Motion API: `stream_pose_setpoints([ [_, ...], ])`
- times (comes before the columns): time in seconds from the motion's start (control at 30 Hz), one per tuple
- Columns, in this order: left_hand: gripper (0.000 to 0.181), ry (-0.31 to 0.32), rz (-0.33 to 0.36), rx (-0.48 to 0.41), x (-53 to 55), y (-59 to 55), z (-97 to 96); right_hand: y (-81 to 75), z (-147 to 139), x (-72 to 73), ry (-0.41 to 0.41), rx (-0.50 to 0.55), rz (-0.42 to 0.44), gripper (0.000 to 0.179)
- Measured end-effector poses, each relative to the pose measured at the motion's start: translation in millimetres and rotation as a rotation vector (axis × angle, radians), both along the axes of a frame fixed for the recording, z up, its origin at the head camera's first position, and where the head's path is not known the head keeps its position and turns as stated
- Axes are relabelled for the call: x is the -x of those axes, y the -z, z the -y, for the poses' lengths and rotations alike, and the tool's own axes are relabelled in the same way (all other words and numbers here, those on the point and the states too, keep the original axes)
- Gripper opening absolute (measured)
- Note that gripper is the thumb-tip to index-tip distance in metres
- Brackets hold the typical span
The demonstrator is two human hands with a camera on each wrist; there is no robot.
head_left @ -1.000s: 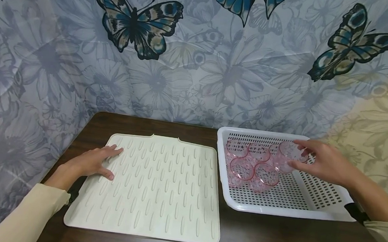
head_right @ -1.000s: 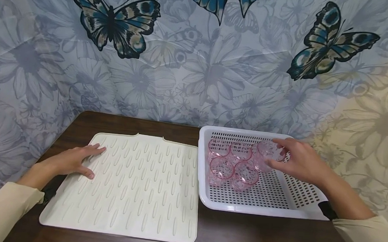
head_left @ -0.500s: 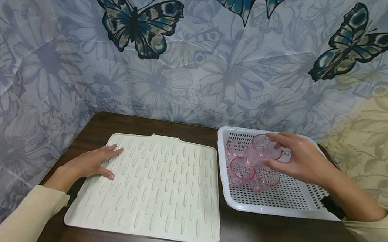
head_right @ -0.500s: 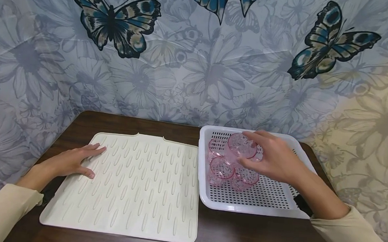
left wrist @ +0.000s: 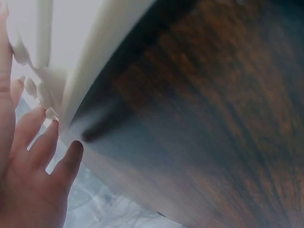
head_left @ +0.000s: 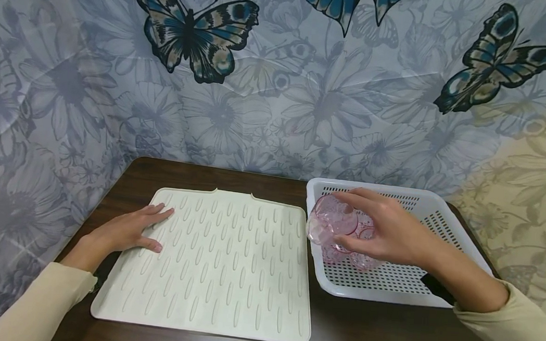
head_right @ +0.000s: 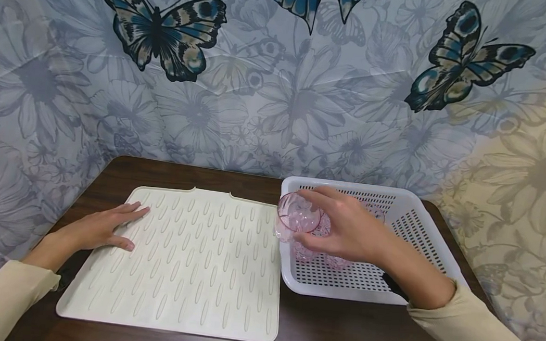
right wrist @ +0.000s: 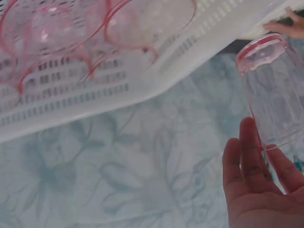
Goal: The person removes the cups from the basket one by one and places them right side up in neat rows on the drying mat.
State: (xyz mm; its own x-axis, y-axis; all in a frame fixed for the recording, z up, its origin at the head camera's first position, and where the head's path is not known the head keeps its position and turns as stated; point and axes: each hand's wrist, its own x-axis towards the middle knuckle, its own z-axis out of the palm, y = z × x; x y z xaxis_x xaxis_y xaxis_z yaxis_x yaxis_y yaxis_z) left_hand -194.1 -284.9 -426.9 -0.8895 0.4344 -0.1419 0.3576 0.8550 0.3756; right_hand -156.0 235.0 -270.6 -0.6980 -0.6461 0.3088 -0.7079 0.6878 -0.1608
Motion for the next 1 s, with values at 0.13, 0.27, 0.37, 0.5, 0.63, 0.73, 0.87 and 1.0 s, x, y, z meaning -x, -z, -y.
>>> stream_pose_setpoints([
  [0.13, 0.104, -0.005, 0.001, 0.004, 0.3, -0.5, -1.2, 5.4, 16.2, -2.3, -0.062, -0.031, 0.039, 0.069],
  [0.27, 0.104, -0.013, 0.005, 0.008, 0.7, -1.0, -2.1, 11.7, 30.5, -4.7, -0.133, -0.052, 0.061, 0.069],
  [0.37, 0.104, -0.016, 0.008, 0.007, 0.2, -1.6, -2.6, 15.6, 40.4, -6.8, -0.175, -0.078, 0.095, 0.068],
  [0.5, 0.104, -0.020, 0.016, 0.005, -0.8, -2.0, -3.1, 21.9, 51.4, -8.8, -0.233, -0.116, 0.165, 0.066],
  [0.63, 0.104, -0.019, 0.013, 0.013, -1.0, -2.1, -3.0, 29.9, 60.2, -9.3, -0.304, -0.149, 0.265, 0.065],
  [0.73, 0.104, -0.015, 0.011, 0.017, -0.7, -2.2, -2.6, 35.5, 64.9, -10.1, -0.326, -0.202, 0.330, 0.064],
  [0.87, 0.104, -0.011, 0.011, 0.015, -0.6, -2.0, -2.3, 43.3, 71.2, -10.9, -0.339, -0.254, 0.372, 0.062],
  [1.0, 0.104, -0.012, 0.013, 0.015, -0.5, -1.3, -2.9, 52.1, 78.8, -12.3, -0.359, -0.288, 0.374, 0.063],
])
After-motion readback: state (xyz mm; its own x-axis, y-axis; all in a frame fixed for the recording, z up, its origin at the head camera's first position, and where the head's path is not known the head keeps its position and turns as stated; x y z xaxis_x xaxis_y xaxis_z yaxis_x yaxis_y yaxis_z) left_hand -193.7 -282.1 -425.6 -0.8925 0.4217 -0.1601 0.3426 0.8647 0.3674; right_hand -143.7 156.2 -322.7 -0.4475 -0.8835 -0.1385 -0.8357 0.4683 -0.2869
